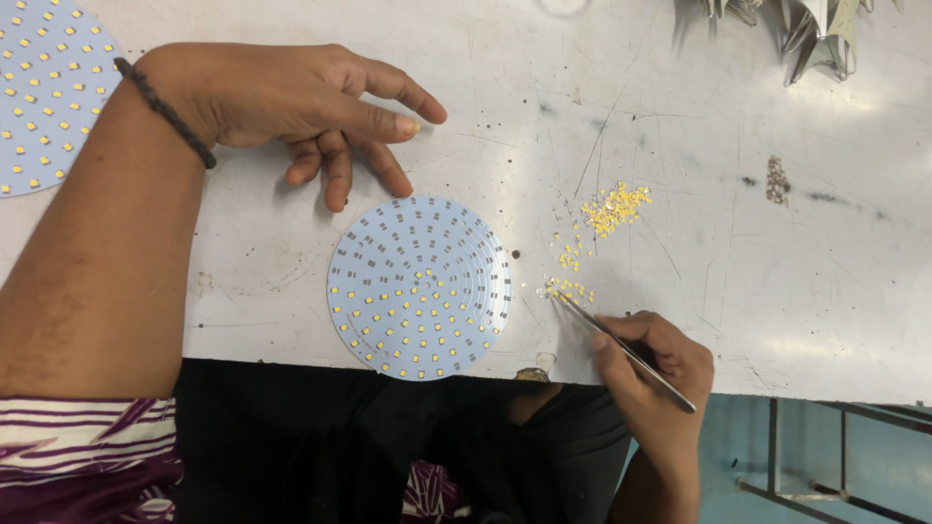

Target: The person uses tweezers to pick up small yellow LED chips from a pile on the table and places them into empty slots on a circular LED board. The person continues this process, filling the board with LEDs.

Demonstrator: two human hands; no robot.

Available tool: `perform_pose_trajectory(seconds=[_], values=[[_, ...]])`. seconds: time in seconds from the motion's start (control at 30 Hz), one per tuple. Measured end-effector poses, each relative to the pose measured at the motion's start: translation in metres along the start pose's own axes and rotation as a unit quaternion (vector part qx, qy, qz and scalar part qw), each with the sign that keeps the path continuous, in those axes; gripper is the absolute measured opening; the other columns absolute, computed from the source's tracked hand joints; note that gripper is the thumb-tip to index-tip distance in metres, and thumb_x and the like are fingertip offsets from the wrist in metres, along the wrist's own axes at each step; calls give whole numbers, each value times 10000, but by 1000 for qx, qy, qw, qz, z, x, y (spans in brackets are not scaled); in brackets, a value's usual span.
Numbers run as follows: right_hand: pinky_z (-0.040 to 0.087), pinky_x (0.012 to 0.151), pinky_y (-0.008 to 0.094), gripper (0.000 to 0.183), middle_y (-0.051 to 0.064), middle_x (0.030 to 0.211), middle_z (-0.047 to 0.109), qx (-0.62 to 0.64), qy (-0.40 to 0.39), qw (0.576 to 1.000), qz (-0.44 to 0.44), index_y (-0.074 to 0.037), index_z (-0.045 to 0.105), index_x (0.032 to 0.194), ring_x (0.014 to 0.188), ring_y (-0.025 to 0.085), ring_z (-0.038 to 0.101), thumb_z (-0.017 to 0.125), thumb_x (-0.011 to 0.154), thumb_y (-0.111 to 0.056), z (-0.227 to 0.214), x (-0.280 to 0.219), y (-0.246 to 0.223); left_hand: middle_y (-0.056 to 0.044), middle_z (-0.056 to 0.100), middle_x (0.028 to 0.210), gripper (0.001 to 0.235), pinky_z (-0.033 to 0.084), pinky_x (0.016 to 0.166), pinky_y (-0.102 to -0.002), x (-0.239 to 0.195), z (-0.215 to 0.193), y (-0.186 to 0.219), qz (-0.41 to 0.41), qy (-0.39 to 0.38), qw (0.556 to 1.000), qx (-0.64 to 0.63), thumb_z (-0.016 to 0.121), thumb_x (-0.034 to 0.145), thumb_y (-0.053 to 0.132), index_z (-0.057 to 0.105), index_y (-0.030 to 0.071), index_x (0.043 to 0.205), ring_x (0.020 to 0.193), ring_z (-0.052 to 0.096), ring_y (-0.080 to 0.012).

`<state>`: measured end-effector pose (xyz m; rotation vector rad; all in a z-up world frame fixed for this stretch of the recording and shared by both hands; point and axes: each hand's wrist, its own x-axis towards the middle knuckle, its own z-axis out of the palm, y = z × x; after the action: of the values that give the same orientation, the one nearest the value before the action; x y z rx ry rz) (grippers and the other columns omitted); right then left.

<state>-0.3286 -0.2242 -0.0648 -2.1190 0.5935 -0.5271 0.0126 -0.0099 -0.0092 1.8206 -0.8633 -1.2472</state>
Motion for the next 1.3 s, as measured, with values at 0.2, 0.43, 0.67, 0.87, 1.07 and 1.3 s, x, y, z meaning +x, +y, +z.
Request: perform_pose_trajectory(seconds=[0.2,0.43,0.67,0.87,1.07,1.3], values=[[344,549,169,160,-15,703,655,-19,8,1000,6,28,753,996,603,7,493,763,882,-83,0,3,1,-251,773,1014,702,518,315,-271,1,-1,-1,-5,-1,1000,1,644,830,453,516,151,1450,498,755,-227],[341,559,186,144,13,703,640,-34,13,999,-3,33,754,1003,611,34,483,757,893,-60,-1,1,0,-233,770,1021,697,512,310,-264,-2,1,3,11,-1,1000,8,630,842,441,501,142,1458,495,744,-218],[472,649,246,113,88,817,640,-13,31,985,-170,8,653,893,728,150,599,755,865,-34,39,-48,-21,-236,819,1035,661,521,331,-240,-8,4,-8,52,30,998,19,602,934,427,482,83,1486,537,753,-187],[488,673,302,131,99,771,667,-48,2,975,-218,7,650,863,733,212,616,762,797,-11,52,-45,-29,-254,793,1005,699,524,340,-231,-13,8,-4,49,56,997,33,611,919,435,453,42,1476,524,742,-187],[463,641,289,130,80,756,670,-39,-22,977,-207,11,671,886,707,189,606,769,807,-25,51,-42,-36,-261,787,998,738,536,363,-226,-15,8,-8,76,60,995,31,636,898,439,460,-11,1456,531,744,-205],[441,623,283,119,69,733,656,-52,-36,975,-213,3,675,871,680,178,580,770,817,-45,47,-41,-36,-244,802,983,734,540,361,-223,-16,8,-8,73,69,994,30,647,908,449,477,-4,1460,537,751,-200]])
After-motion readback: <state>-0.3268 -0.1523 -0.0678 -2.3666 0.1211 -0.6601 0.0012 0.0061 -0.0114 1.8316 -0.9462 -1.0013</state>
